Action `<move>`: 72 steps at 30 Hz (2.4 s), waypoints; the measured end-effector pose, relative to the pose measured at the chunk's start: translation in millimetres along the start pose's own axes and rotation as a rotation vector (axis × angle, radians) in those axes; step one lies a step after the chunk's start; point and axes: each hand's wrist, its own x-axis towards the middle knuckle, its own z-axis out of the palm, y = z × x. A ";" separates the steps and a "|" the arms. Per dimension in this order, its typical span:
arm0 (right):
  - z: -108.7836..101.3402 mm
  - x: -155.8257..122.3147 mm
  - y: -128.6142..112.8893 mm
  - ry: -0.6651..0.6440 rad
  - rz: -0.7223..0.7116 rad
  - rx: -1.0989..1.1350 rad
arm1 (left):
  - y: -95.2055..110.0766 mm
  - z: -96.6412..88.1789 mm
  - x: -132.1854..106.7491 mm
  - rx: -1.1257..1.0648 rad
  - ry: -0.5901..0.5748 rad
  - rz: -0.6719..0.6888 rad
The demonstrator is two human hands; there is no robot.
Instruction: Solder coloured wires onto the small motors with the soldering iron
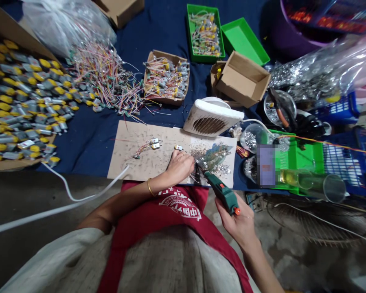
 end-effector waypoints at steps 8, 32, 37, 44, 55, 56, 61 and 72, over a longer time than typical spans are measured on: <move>0.9 0.0 -1.1 0.033 -0.043 0.002 | 0.7 2.4 0.3 0.027 0.017 -0.006; -5.6 -18.1 9.7 0.237 0.266 0.017 | 6.7 -5.7 -0.2 0.074 -0.040 -0.052; -3.4 -17.9 11.9 0.254 0.265 0.001 | 5.9 -5.7 -0.1 0.071 -0.038 -0.043; -5.5 -16.9 10.4 0.245 0.279 -0.001 | 5.5 -5.6 0.1 0.065 -0.043 -0.042; -6.6 -14.7 8.6 0.215 0.334 -0.024 | 4.4 -4.6 -0.6 0.054 -0.031 -0.035; -6.7 -14.5 8.4 0.212 0.337 -0.029 | 4.5 -4.7 -0.6 0.055 -0.032 -0.037; -5.9 -13.8 8.4 0.238 0.318 -0.029 | 5.7 -6.7 -2.6 0.070 -0.043 -0.024; -8.3 -14.7 7.8 0.230 0.351 -0.028 | 3.5 -5.5 -2.8 0.089 -0.043 -0.030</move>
